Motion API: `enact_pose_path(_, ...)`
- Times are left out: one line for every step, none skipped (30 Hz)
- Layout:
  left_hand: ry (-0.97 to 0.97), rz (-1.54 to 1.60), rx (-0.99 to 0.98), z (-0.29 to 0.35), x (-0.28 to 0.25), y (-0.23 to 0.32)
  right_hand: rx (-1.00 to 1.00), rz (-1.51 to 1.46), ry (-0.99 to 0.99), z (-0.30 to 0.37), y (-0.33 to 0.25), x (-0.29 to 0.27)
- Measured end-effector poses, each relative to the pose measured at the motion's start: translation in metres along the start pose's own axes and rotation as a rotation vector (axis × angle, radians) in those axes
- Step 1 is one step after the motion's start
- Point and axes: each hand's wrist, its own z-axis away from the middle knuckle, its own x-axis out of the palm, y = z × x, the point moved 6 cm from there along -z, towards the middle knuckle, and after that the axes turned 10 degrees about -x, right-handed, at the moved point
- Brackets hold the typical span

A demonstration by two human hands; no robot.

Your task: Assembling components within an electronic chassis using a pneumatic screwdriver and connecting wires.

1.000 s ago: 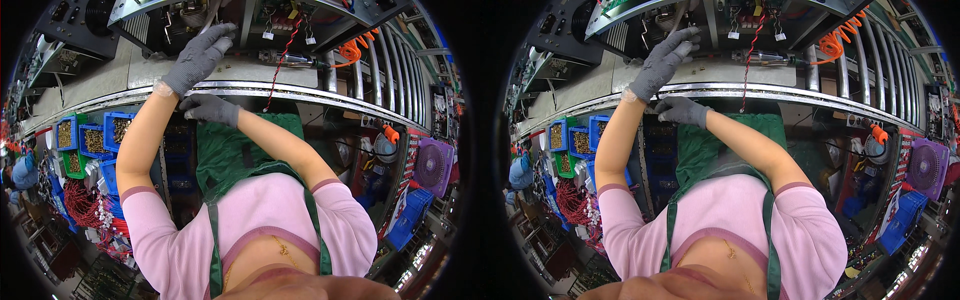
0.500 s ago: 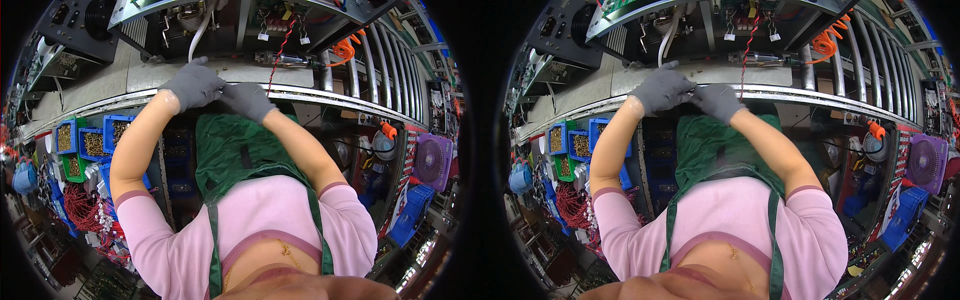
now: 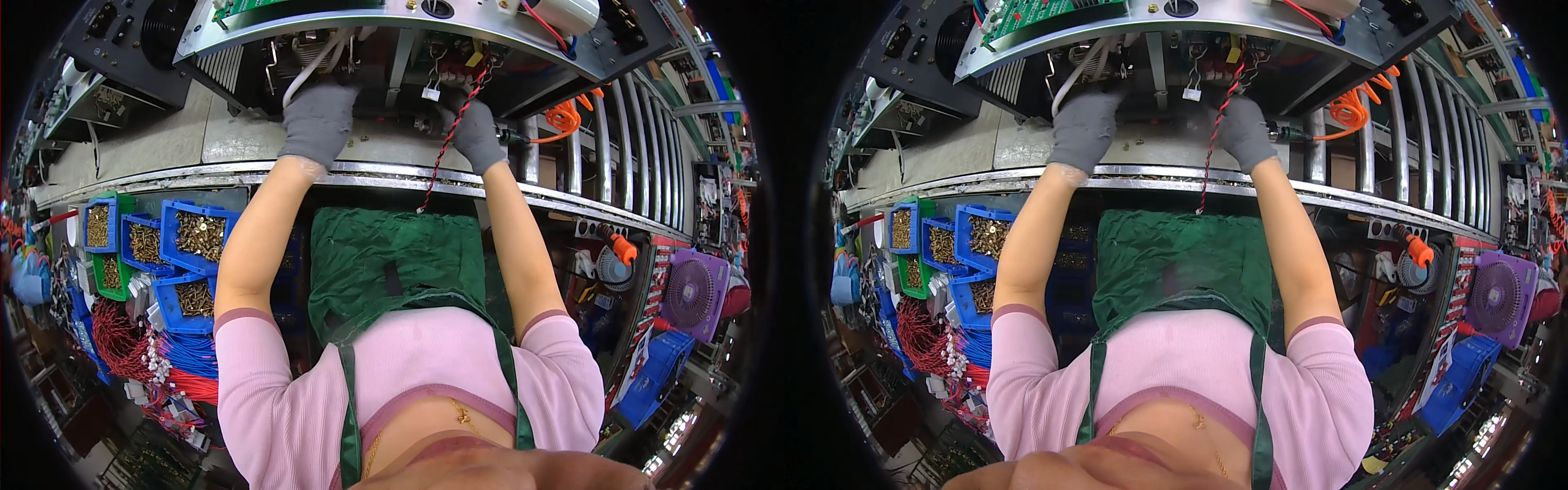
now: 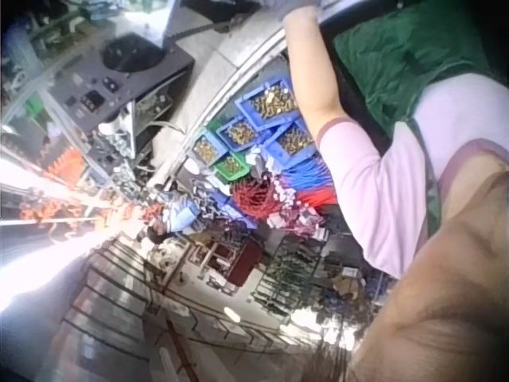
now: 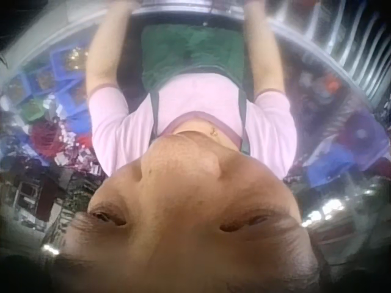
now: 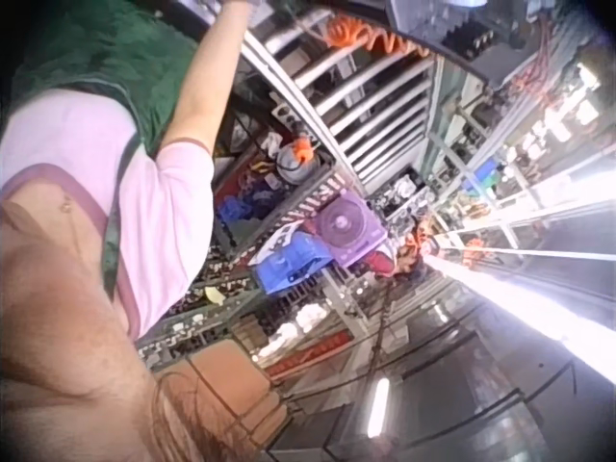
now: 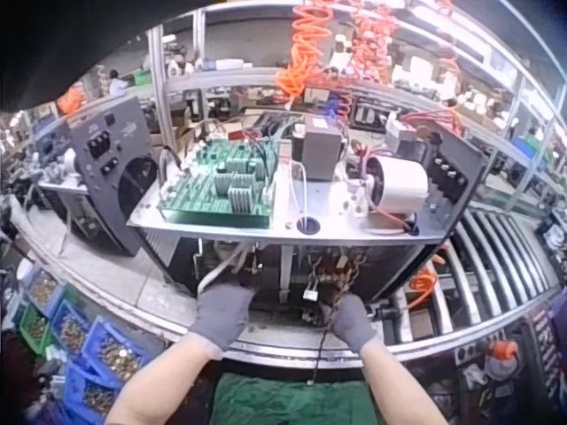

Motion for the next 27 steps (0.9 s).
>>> enact_pose_path(0.062, 0.017, 0.039, 0.0, -0.006, -0.006, -0.083, 0.055, -0.038, 0.0, 0.014, 0.027)
enact_pose_path(0.122, 0.031, 0.074, 0.001, -0.013, -0.01, -0.121, 0.027, -0.028, -0.004, 0.008, 0.03)
enact_pose_path(0.108, -0.043, 0.031, -0.001, -0.018, -0.014, -0.16, 0.0, -0.021, -0.009, 0.003, 0.032)
enact_pose_path(0.089, -0.052, 0.018, -0.004, -0.019, -0.016, -0.069, -0.079, -0.084, -0.016, -0.001, 0.037)
enact_pose_path(0.071, -0.058, 0.007, -0.006, -0.019, -0.017, 0.024, -0.156, -0.147, -0.02, -0.003, 0.042)
enact_pose_path(0.053, -0.064, -0.004, -0.007, -0.017, -0.018, 0.117, -0.232, -0.21, -0.022, -0.003, 0.048)
enact_pose_path(0.036, -0.065, -0.021, -0.008, -0.016, -0.017, 0.077, -0.176, -0.326, -0.027, -0.009, 0.054)
enact_pose_path(0.02, -0.065, -0.039, -0.007, -0.013, -0.015, 0.06, -0.258, -0.247, -0.032, -0.012, 0.054)
enact_pose_path(0.003, -0.066, -0.056, -0.007, -0.012, -0.013, 0.043, -0.339, -0.167, -0.036, -0.016, 0.054)
enact_pose_path(0.006, -0.07, -0.047, -0.008, -0.014, -0.011, 0.029, -0.418, -0.087, -0.038, -0.017, 0.055)
enact_pose_path(0.009, -0.073, -0.038, -0.009, -0.017, -0.009, -0.01, -0.372, -0.05, -0.039, -0.018, 0.058)
enact_pose_path(0.012, -0.075, -0.029, -0.01, -0.02, -0.007, -0.049, -0.324, -0.013, -0.039, -0.018, 0.062)
enact_pose_path(-0.018, -0.078, -0.038, -0.011, -0.019, -0.007, -0.093, -0.278, 0.022, -0.041, -0.022, 0.061)
enact_pose_path(-0.049, -0.08, -0.046, -0.013, -0.017, -0.007, -0.101, -0.242, 0.042, -0.042, -0.024, 0.06)
enact_pose_path(-0.08, -0.082, -0.053, -0.015, -0.014, -0.007, -0.107, -0.205, 0.063, -0.043, -0.027, 0.058)
enact_pose_path(-0.099, -0.08, -0.052, -0.016, -0.012, -0.005, -0.114, -0.168, 0.082, -0.045, -0.03, 0.053)
enact_pose_path(-0.118, -0.077, -0.05, -0.017, -0.008, -0.003, -0.15, -0.073, 0.042, -0.046, -0.033, 0.051)
enact_pose_path(-0.138, -0.074, -0.047, -0.019, -0.004, -0.001, -0.185, 0.023, 0.001, -0.047, -0.036, 0.049)
enact_pose_path(-0.111, -0.031, -0.02, -0.022, -0.002, 0.002, -0.218, 0.12, -0.038, -0.047, -0.038, 0.047)
enact_pose_path(-0.083, 0.013, 0.007, -0.026, 0.002, 0.004, -0.258, 0.139, 0.003, -0.047, -0.037, 0.049)
enact_pose_path(-0.056, 0.056, 0.034, -0.028, 0.007, 0.007, -0.298, 0.159, 0.044, -0.048, -0.033, 0.056)
enact_pose_path(-0.047, 0.086, 0.053, -0.031, 0.013, 0.01, -0.34, 0.178, 0.082, -0.05, -0.035, 0.053)
enact_pose_path(-0.036, 0.116, 0.071, -0.033, 0.019, 0.013, -0.25, 0.161, 0.038, -0.051, -0.029, 0.054)
enact_pose_path(-0.026, 0.145, 0.09, -0.032, 0.025, 0.015, -0.16, 0.143, -0.006, -0.052, -0.024, 0.054)
enact_pose_path(-0.041, 0.116, 0.075, -0.022, 0.033, 0.014, -0.067, 0.127, -0.045, -0.055, -0.02, 0.05)
enact_pose_path(0.13, 0.164, 0.076, -0.016, 0.014, 0.023, -0.092, 0.178, 0.006, -0.056, -0.02, 0.042)
enact_pose_path(0.3, 0.213, 0.076, -0.008, -0.008, 0.036, -0.116, 0.229, 0.057, -0.056, -0.021, 0.034)
